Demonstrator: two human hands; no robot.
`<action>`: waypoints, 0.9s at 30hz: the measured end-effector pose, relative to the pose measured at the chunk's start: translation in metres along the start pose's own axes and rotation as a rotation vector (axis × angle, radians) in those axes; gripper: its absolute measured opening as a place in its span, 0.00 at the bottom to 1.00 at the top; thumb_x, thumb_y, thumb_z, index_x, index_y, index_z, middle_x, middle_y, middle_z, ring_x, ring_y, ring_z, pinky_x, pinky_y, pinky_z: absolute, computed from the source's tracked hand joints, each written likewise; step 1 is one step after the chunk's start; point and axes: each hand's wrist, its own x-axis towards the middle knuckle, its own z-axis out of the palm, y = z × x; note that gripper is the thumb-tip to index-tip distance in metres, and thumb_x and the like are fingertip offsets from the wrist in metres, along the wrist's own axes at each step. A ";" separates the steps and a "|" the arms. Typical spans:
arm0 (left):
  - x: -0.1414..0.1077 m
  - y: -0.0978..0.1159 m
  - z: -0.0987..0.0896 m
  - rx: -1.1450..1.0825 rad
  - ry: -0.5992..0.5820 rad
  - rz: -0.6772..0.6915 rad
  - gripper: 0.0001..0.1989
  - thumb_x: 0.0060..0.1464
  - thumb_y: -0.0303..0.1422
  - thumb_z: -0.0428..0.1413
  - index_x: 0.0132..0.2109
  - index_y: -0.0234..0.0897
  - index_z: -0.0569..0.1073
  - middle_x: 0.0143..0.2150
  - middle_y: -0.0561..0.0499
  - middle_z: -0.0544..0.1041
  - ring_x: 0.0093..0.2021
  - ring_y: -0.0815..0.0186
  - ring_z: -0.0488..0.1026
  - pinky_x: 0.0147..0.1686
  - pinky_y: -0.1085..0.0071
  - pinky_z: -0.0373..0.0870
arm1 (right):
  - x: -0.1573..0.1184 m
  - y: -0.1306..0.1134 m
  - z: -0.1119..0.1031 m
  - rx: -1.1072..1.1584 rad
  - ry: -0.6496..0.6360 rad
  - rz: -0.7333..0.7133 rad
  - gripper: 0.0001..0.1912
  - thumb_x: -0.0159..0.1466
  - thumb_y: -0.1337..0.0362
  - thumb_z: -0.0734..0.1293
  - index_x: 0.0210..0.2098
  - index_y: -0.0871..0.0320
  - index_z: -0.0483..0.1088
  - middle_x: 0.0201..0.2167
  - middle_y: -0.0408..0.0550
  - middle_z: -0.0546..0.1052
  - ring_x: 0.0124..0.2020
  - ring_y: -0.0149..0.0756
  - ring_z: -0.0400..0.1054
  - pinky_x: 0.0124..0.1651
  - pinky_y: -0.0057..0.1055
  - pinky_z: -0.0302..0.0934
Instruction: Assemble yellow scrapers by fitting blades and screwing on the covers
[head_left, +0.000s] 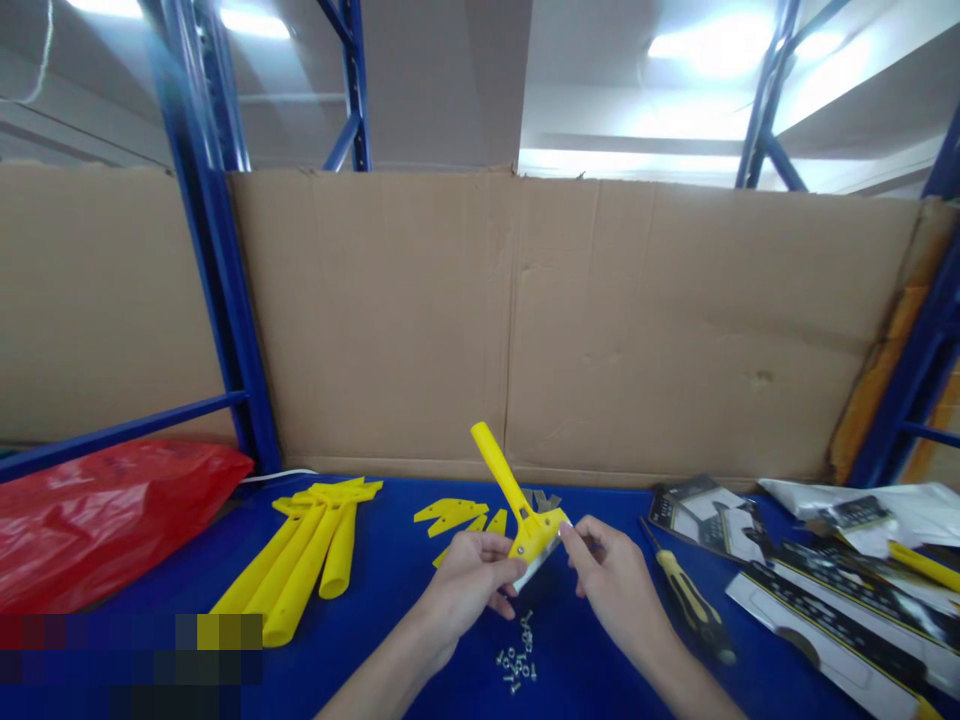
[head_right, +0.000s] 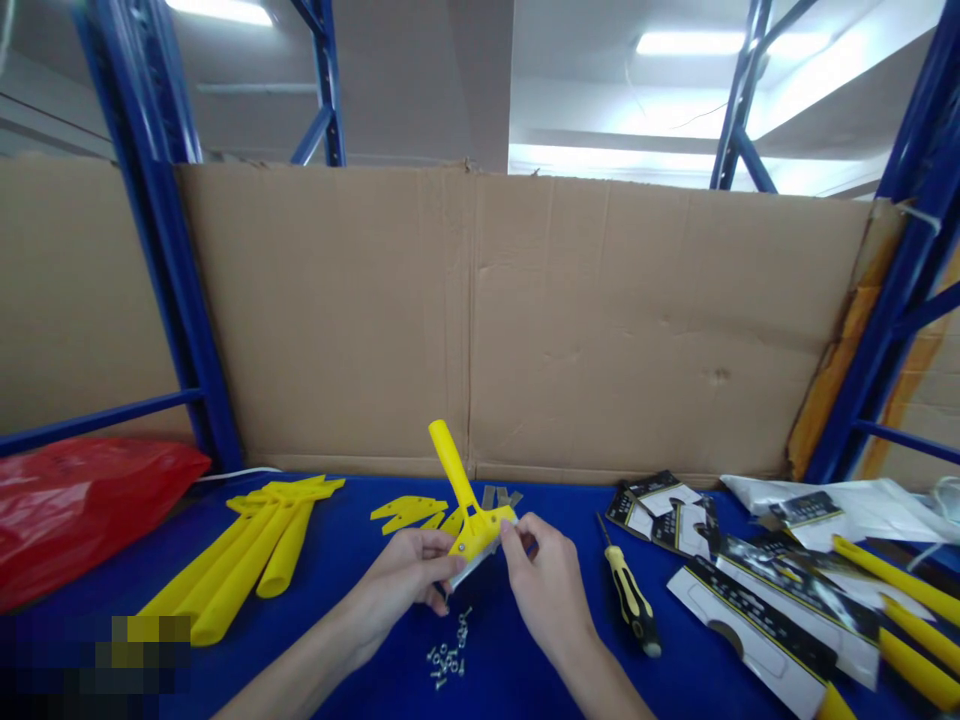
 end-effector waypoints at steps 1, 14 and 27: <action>0.001 -0.001 -0.001 -0.002 0.030 -0.011 0.10 0.40 0.26 0.61 0.32 0.29 0.70 0.23 0.53 0.69 0.21 0.72 0.66 0.17 0.76 0.67 | 0.001 -0.001 -0.004 -0.033 0.020 -0.016 0.19 0.61 0.52 0.58 0.18 0.54 0.59 0.12 0.39 0.64 0.15 0.32 0.60 0.19 0.27 0.51; 0.011 0.000 -0.016 0.000 0.182 -0.040 0.06 0.41 0.27 0.60 0.29 0.29 0.73 0.22 0.51 0.71 0.23 0.70 0.68 0.18 0.77 0.65 | 0.021 0.018 -0.053 -0.737 0.120 -0.131 0.12 0.61 0.56 0.57 0.29 0.53 0.67 0.29 0.48 0.74 0.32 0.42 0.71 0.31 0.33 0.58; 0.016 -0.005 -0.016 0.018 0.211 -0.056 0.01 0.41 0.24 0.58 0.25 0.31 0.72 0.21 0.53 0.70 0.20 0.72 0.66 0.17 0.79 0.62 | -0.007 0.075 -0.079 -0.977 -0.184 0.066 0.21 0.58 0.67 0.57 0.50 0.58 0.65 0.33 0.57 0.79 0.32 0.52 0.76 0.30 0.38 0.61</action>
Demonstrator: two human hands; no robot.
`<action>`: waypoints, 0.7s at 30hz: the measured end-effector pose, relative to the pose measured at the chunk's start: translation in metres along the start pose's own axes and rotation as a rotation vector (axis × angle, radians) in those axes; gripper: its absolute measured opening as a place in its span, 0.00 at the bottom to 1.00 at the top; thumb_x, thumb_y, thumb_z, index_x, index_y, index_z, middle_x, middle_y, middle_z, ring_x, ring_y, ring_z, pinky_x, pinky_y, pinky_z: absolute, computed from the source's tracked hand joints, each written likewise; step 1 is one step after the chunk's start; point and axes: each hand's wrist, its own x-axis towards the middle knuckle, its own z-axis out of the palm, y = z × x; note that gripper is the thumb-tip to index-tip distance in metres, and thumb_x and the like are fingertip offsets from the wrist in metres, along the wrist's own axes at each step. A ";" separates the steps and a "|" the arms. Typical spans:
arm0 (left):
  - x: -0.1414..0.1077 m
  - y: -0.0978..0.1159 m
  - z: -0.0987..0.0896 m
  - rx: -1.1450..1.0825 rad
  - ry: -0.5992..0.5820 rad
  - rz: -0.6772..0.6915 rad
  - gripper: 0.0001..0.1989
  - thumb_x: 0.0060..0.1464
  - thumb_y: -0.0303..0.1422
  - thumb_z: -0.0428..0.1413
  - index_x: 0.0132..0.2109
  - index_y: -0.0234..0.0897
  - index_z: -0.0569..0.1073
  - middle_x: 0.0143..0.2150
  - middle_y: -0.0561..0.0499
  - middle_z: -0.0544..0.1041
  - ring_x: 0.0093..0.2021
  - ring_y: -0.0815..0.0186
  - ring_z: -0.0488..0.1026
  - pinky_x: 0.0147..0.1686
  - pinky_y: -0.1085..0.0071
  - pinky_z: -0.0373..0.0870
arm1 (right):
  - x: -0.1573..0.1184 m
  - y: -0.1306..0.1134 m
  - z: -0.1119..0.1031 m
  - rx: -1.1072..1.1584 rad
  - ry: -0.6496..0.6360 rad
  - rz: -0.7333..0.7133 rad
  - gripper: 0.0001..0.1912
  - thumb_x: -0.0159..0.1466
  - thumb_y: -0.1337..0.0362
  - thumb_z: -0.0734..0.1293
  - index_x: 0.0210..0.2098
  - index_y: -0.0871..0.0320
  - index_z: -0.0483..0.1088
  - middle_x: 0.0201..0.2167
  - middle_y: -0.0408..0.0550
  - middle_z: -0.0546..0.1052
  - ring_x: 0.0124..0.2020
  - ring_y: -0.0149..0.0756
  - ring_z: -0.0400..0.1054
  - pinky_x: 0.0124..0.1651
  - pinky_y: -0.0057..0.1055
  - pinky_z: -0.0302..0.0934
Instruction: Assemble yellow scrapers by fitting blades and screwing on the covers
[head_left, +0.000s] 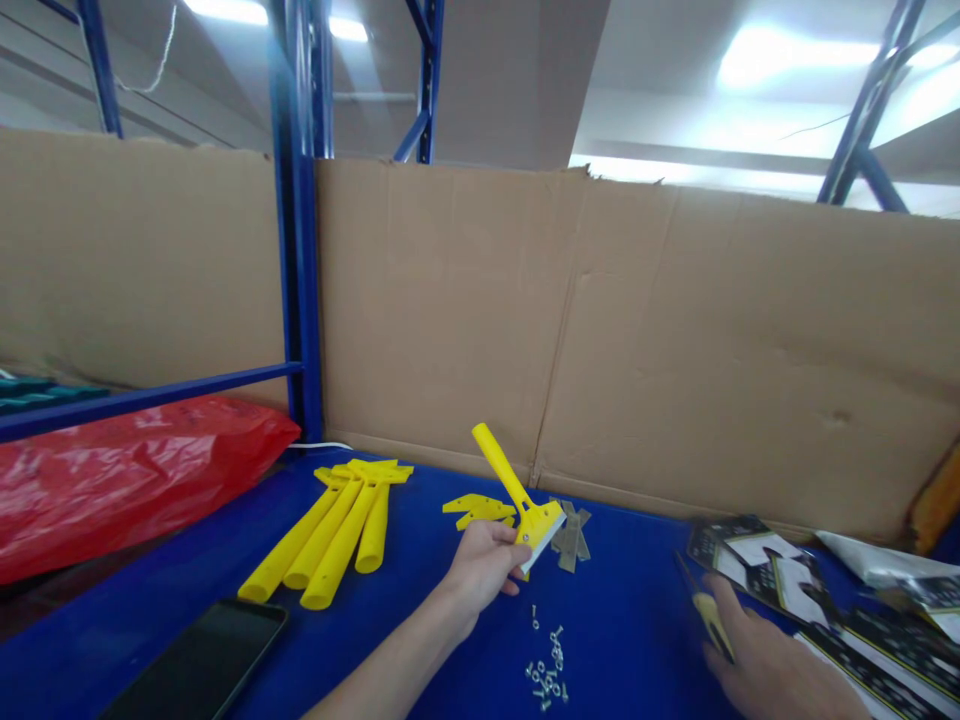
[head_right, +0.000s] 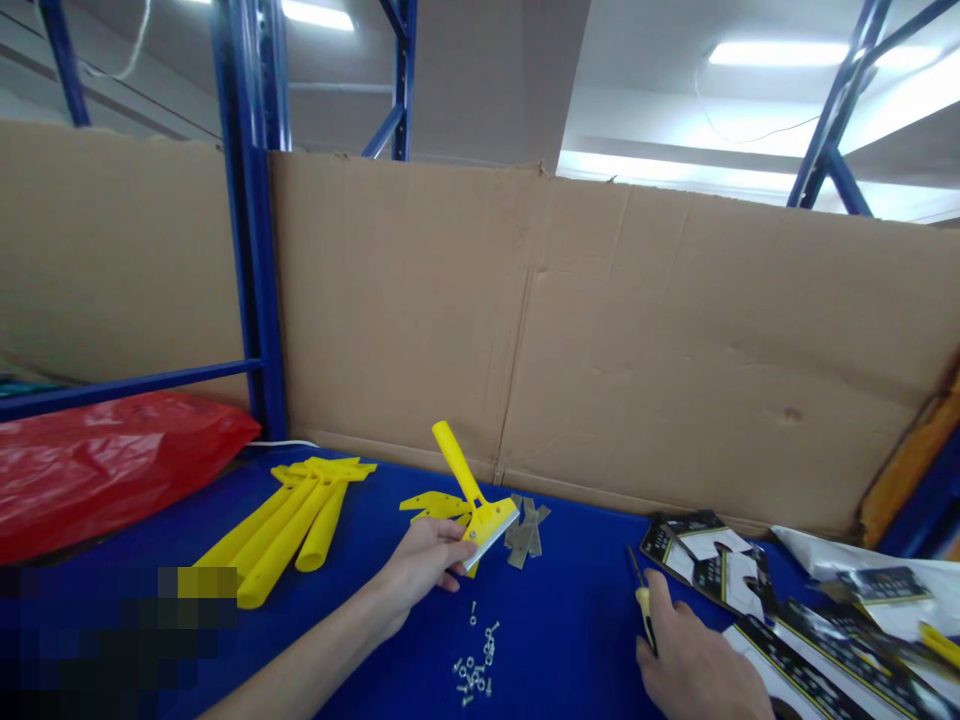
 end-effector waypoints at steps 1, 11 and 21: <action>0.000 0.000 0.000 0.004 -0.001 -0.003 0.01 0.40 0.24 0.58 0.25 0.31 0.72 0.21 0.52 0.71 0.20 0.72 0.66 0.17 0.78 0.62 | 0.001 -0.001 -0.005 0.030 -0.051 0.006 0.21 0.57 0.68 0.57 0.50 0.59 0.65 0.31 0.57 0.79 0.32 0.53 0.76 0.31 0.38 0.61; 0.000 0.001 0.001 0.049 0.006 -0.006 0.02 0.41 0.23 0.58 0.26 0.30 0.72 0.20 0.53 0.71 0.20 0.72 0.66 0.17 0.79 0.62 | 0.007 -0.020 -0.034 0.436 0.309 0.025 0.17 0.53 0.53 0.60 0.40 0.52 0.67 0.31 0.50 0.80 0.31 0.49 0.75 0.32 0.37 0.64; -0.006 0.005 0.006 0.130 0.015 0.011 0.03 0.44 0.19 0.57 0.27 0.29 0.72 0.20 0.54 0.70 0.18 0.74 0.65 0.16 0.79 0.61 | -0.021 -0.065 -0.049 1.077 0.326 0.018 0.11 0.51 0.55 0.67 0.30 0.54 0.69 0.17 0.38 0.69 0.13 0.28 0.59 0.15 0.24 0.60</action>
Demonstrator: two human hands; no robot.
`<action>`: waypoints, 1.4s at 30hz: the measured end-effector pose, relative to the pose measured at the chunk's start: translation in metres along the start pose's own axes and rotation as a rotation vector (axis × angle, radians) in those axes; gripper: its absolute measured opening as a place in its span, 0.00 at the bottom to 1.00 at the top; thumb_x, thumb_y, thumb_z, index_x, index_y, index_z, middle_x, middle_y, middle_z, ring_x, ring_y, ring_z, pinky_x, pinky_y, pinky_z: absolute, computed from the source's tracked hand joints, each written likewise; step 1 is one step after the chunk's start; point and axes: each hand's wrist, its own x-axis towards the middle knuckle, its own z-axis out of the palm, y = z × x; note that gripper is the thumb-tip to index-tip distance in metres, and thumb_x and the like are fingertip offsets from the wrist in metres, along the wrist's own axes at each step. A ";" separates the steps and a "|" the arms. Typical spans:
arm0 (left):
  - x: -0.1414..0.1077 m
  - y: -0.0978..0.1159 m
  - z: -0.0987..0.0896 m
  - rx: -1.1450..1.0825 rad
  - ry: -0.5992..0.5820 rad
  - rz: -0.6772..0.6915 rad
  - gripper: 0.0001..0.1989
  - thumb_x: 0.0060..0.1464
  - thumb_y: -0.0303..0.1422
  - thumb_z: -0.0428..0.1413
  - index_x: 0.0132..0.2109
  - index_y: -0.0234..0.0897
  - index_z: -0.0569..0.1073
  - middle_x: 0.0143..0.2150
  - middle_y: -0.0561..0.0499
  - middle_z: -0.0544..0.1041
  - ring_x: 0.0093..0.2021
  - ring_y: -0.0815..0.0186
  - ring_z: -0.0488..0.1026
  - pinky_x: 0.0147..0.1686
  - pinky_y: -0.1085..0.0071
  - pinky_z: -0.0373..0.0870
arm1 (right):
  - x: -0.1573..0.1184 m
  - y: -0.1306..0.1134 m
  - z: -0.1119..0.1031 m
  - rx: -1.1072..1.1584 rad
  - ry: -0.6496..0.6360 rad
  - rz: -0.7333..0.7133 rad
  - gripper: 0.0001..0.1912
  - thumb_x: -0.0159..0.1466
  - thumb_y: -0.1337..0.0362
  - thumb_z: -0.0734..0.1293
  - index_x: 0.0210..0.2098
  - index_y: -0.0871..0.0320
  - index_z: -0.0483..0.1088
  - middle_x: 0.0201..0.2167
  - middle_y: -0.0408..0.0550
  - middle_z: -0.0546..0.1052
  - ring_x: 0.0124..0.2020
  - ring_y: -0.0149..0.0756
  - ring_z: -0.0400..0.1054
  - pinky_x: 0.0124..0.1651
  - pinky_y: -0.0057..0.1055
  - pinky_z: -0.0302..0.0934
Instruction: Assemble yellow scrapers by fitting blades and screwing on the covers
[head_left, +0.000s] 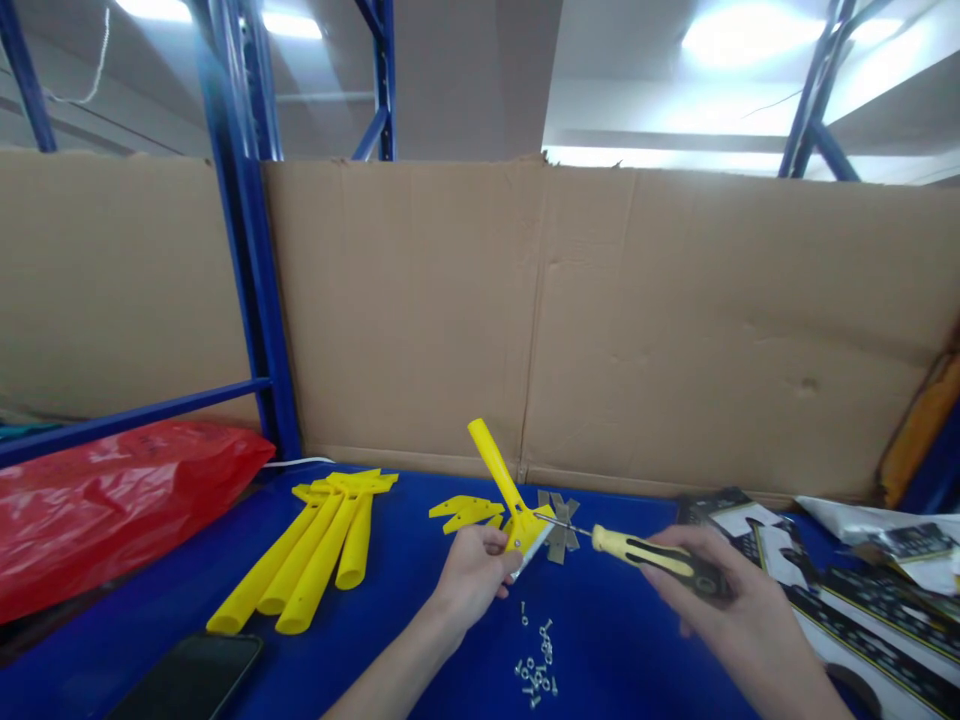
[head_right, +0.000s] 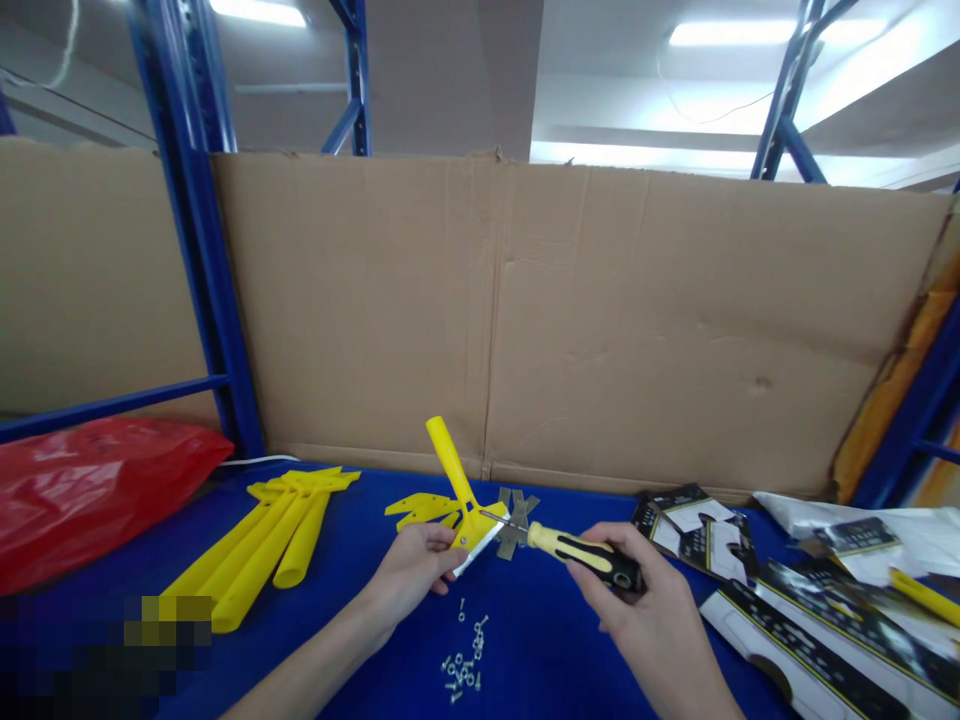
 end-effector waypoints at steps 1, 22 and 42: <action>0.000 0.000 0.001 0.007 0.003 0.000 0.04 0.44 0.19 0.56 0.27 0.29 0.72 0.20 0.55 0.69 0.18 0.74 0.65 0.15 0.79 0.61 | -0.001 0.001 0.001 0.012 -0.006 -0.010 0.10 0.51 0.56 0.67 0.30 0.54 0.69 0.16 0.37 0.68 0.13 0.28 0.59 0.15 0.24 0.59; 0.009 -0.017 0.003 0.104 -0.005 0.066 0.04 0.44 0.20 0.56 0.26 0.31 0.73 0.20 0.56 0.69 0.19 0.74 0.65 0.18 0.78 0.62 | 0.001 0.027 0.003 -0.093 -0.173 -0.222 0.12 0.57 0.55 0.67 0.36 0.55 0.71 0.27 0.45 0.76 0.20 0.31 0.66 0.18 0.22 0.61; 0.016 -0.030 0.001 0.255 -0.003 0.188 0.07 0.42 0.34 0.61 0.28 0.34 0.76 0.23 0.53 0.75 0.22 0.69 0.69 0.22 0.75 0.62 | -0.004 0.020 -0.002 -0.101 -0.236 -0.246 0.12 0.63 0.58 0.60 0.45 0.51 0.62 0.37 0.46 0.72 0.29 0.33 0.70 0.29 0.26 0.68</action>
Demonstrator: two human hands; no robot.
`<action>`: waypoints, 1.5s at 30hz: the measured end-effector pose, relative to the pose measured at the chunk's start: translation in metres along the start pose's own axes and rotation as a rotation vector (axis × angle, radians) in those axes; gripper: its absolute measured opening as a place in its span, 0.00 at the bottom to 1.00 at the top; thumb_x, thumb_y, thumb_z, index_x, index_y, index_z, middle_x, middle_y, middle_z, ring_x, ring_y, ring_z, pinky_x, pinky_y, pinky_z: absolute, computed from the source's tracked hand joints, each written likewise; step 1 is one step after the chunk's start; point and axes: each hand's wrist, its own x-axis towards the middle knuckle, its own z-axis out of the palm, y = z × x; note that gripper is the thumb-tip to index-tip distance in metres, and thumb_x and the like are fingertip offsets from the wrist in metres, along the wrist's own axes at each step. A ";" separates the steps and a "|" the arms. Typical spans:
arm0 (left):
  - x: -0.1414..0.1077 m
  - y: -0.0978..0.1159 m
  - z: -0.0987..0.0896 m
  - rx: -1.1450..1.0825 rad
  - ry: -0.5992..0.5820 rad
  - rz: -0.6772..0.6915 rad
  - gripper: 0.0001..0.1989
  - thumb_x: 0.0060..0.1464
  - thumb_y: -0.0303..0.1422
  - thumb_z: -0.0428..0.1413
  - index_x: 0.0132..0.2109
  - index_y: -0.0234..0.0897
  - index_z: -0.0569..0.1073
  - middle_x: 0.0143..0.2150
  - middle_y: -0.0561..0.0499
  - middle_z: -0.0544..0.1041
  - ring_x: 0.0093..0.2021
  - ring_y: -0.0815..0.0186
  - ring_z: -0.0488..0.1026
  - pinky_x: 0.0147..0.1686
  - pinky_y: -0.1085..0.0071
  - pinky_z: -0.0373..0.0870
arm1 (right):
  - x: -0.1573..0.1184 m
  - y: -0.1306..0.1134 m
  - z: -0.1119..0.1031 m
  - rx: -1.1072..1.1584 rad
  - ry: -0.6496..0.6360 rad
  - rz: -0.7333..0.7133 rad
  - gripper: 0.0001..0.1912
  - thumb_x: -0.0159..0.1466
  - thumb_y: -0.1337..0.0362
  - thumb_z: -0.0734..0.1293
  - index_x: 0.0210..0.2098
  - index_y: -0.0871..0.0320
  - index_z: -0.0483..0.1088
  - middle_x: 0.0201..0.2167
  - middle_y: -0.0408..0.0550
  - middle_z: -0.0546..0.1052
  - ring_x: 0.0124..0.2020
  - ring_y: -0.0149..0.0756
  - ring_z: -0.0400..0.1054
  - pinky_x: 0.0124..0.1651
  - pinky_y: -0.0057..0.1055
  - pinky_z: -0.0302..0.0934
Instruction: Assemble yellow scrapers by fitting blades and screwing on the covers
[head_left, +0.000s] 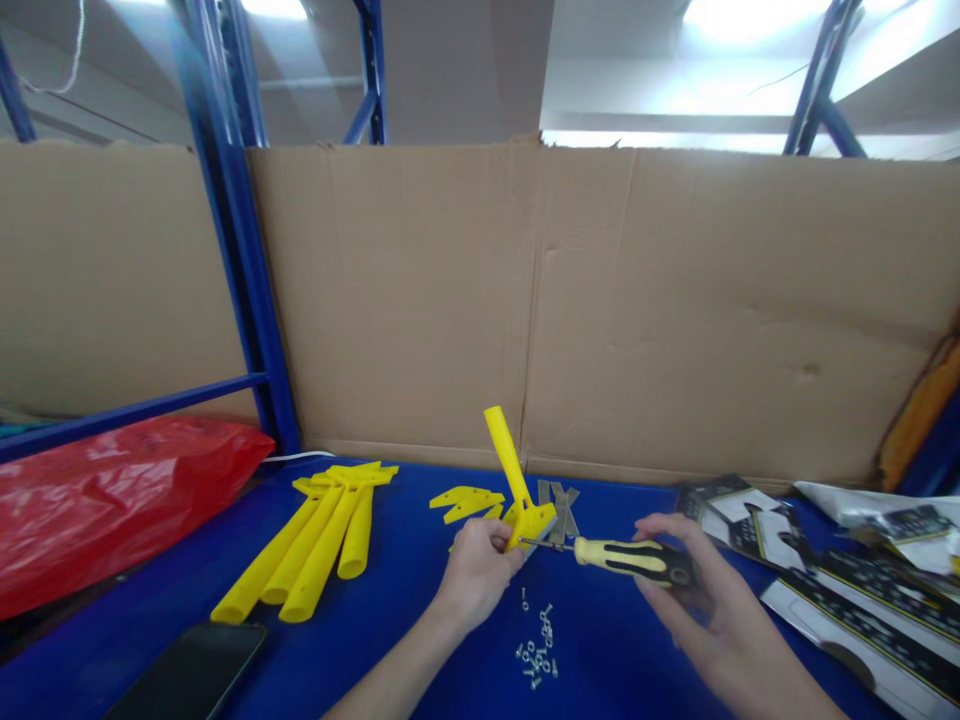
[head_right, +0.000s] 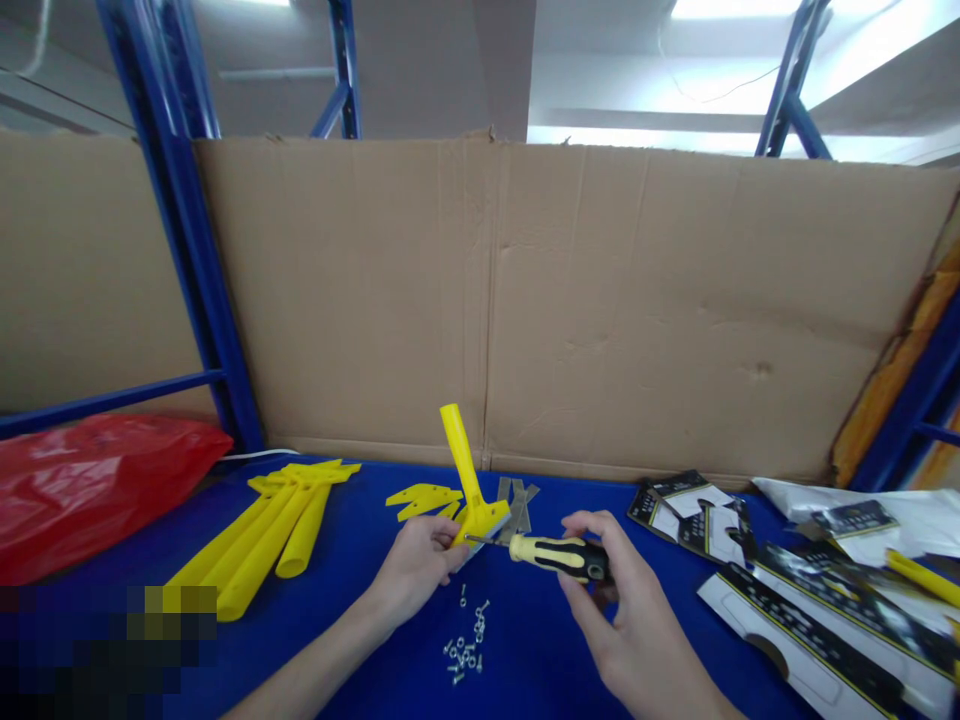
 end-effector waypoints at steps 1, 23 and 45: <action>0.000 0.000 0.000 0.011 -0.003 0.001 0.08 0.42 0.34 0.61 0.28 0.34 0.76 0.23 0.53 0.75 0.22 0.68 0.69 0.22 0.75 0.62 | 0.001 0.001 0.000 -0.016 0.011 0.002 0.13 0.63 0.57 0.61 0.46 0.52 0.62 0.39 0.47 0.73 0.30 0.34 0.70 0.29 0.27 0.68; -0.005 0.006 0.000 0.062 0.007 0.035 0.04 0.44 0.30 0.58 0.28 0.34 0.76 0.25 0.52 0.77 0.29 0.64 0.74 0.28 0.73 0.64 | 0.001 -0.004 -0.002 -0.172 -0.056 0.017 0.19 0.67 0.54 0.54 0.55 0.52 0.55 0.28 0.41 0.68 0.23 0.31 0.64 0.28 0.27 0.63; -0.002 0.002 0.000 -0.002 0.027 0.022 0.08 0.40 0.36 0.63 0.26 0.36 0.75 0.26 0.51 0.77 0.31 0.61 0.74 0.28 0.73 0.65 | -0.004 -0.004 -0.004 -0.110 -0.090 0.012 0.24 0.65 0.58 0.56 0.59 0.49 0.46 0.41 0.47 0.68 0.24 0.30 0.65 0.28 0.28 0.65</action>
